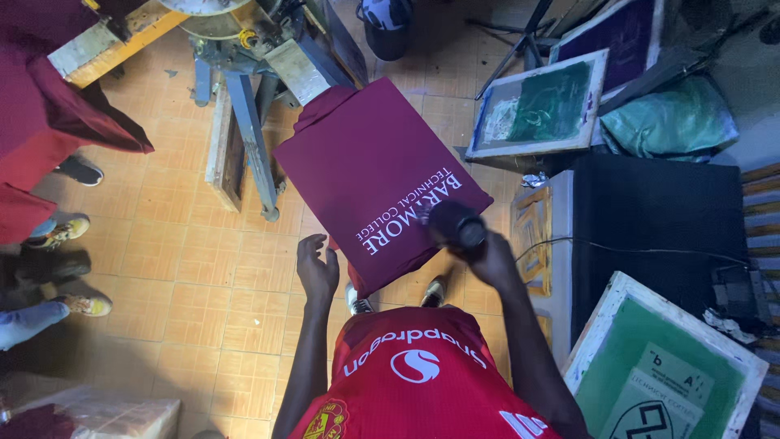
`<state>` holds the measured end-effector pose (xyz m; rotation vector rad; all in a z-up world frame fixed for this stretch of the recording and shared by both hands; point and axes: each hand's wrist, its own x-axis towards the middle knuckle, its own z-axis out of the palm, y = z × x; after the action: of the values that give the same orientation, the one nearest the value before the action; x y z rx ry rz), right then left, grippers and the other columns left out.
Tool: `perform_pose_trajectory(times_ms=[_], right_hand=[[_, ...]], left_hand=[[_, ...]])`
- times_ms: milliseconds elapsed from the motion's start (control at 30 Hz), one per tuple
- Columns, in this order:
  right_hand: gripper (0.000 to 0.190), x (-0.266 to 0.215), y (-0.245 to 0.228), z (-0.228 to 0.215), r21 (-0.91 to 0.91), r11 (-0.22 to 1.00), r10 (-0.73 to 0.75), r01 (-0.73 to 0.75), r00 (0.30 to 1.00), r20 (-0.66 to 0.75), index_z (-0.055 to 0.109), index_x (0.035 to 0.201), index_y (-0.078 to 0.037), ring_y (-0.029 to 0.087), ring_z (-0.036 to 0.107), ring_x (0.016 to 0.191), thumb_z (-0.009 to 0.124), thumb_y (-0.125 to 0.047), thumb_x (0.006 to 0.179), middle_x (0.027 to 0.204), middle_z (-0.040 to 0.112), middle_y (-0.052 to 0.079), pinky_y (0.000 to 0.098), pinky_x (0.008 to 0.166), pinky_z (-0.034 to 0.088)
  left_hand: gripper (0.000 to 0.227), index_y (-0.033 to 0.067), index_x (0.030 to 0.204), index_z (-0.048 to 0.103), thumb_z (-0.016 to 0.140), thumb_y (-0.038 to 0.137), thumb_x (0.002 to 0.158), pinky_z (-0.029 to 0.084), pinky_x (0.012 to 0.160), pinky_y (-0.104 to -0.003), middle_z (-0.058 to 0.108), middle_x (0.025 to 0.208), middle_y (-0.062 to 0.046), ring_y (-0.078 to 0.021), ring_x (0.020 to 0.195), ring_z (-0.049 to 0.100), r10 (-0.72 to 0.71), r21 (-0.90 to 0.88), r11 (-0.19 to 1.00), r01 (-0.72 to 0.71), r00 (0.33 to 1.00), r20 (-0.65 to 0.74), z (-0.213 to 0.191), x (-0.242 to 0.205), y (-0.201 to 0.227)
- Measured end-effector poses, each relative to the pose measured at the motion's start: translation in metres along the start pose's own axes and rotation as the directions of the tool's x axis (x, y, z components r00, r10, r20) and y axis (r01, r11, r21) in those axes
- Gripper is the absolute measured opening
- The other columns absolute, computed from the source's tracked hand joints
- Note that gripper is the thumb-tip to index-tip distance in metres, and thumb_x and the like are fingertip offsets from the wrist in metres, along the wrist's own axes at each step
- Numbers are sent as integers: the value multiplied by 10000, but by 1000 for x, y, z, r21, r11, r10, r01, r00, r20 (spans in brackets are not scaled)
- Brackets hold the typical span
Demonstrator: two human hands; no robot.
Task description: The person uses a handheld heat gun to apply heat to a maroon t-shirt with a white logo. The person repeatedly moves the heat gun over the printed area, lifts the shirt to check the back, and continues heating the front.
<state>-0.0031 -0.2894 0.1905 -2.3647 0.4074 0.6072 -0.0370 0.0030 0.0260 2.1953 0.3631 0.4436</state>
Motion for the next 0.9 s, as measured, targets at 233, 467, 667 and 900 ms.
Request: perform_pose_trajectory(times_ms=[233,467,667,900], right_hand=[[358,21,30,82,50,874,-485,483,867,116,672,905,59,519,591,929,742,-239,719,869,654,308,604,791,465],[320,54,20,93,64,829,-557,555,812,173,673,895,20,476,619,942,729,-240,718,878,678,258,518,781,490],[344,96,49,55,57,906,-417,420,907,-61,674,930,18,497,600,956,694,-275,751,911,661,272,518,830,487],[295,86,38,8,-99,995,-49,30,980,-194,712,884,-136,363,673,913,715,-400,751,843,711,133,414,760,544]], left_hand=[[251,96,1006,607,603,-20,784,565,726,-338,580,997,-73,-290,881,647,34,-30,999,-37,996,-87,2,1,-7],[199,124,961,636,607,11,799,557,655,-317,623,916,-54,-266,818,658,42,-66,997,-51,990,-133,5,-5,-14],[208,104,952,645,586,-7,787,546,652,-325,633,895,-73,-275,795,663,53,-69,996,-64,987,-154,-3,-7,-9],[212,120,961,653,611,12,783,540,658,-314,625,892,-68,-271,797,656,108,-8,994,-111,978,-178,-4,-4,-11]])
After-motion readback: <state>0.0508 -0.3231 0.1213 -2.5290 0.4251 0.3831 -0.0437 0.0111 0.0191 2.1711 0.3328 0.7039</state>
